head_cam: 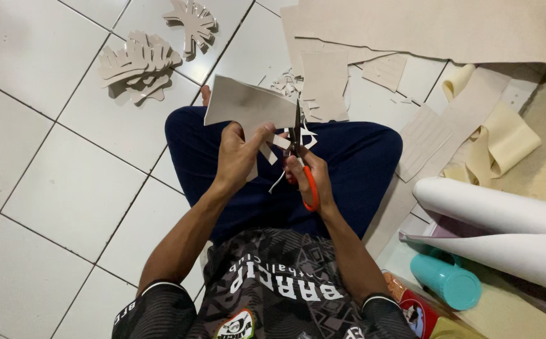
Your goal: The person sits on the tiled floor and cuts decorative leaf and palm-frond shapes out of light paper or thin board using red-handled scissors. They rotate and reposition the sheet between cuts, place finished cutouts in a pile on the floor, and trim scraps from around the shapes.
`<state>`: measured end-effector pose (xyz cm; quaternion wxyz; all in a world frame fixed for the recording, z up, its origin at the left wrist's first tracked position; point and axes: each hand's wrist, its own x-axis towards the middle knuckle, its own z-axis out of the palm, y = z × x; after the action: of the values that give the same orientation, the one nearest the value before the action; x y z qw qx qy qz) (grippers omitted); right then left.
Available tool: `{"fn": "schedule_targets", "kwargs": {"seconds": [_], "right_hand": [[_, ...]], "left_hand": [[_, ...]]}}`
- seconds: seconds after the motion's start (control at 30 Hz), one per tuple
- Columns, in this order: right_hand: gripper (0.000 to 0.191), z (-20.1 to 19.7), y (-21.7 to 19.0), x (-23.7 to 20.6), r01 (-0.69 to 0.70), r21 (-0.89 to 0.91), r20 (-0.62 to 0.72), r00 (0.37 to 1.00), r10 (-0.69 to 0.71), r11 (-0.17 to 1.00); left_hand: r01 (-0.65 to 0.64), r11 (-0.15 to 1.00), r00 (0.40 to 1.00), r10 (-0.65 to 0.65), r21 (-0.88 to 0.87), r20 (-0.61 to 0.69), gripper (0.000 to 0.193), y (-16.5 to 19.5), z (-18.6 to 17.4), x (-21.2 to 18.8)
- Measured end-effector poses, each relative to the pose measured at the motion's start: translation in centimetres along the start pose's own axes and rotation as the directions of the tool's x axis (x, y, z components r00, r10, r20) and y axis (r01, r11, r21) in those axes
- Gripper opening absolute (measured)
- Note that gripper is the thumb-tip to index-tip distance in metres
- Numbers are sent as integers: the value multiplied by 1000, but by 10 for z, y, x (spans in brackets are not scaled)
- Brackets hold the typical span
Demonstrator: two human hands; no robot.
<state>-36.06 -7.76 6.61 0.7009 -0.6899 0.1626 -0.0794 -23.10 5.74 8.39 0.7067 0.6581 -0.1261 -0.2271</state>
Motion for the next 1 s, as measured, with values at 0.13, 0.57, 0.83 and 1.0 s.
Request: {"fn": "schedule_targets", "kwargs": {"seconds": [0.13,0.57,0.83,1.0], "right_hand": [[56,-1,0,0,4,27,-33,999,-3,1000],[34,-29,3,11,105,200,-184,981,-68,974],[30,-36,7,24,172,56,-528,841,-117,984],[39,-34,12,14,112,153,-444,895,-32,982]], "left_hand": [[-4,1000,1000,4,14,12,31,1,4,-5],[-390,663,903,142,639,404,49,54,-1,19],[-442,883,897,437,159,66,34,19,53,-2],[-192,981,981,192,18,-8,40,-8,62,23]]}}
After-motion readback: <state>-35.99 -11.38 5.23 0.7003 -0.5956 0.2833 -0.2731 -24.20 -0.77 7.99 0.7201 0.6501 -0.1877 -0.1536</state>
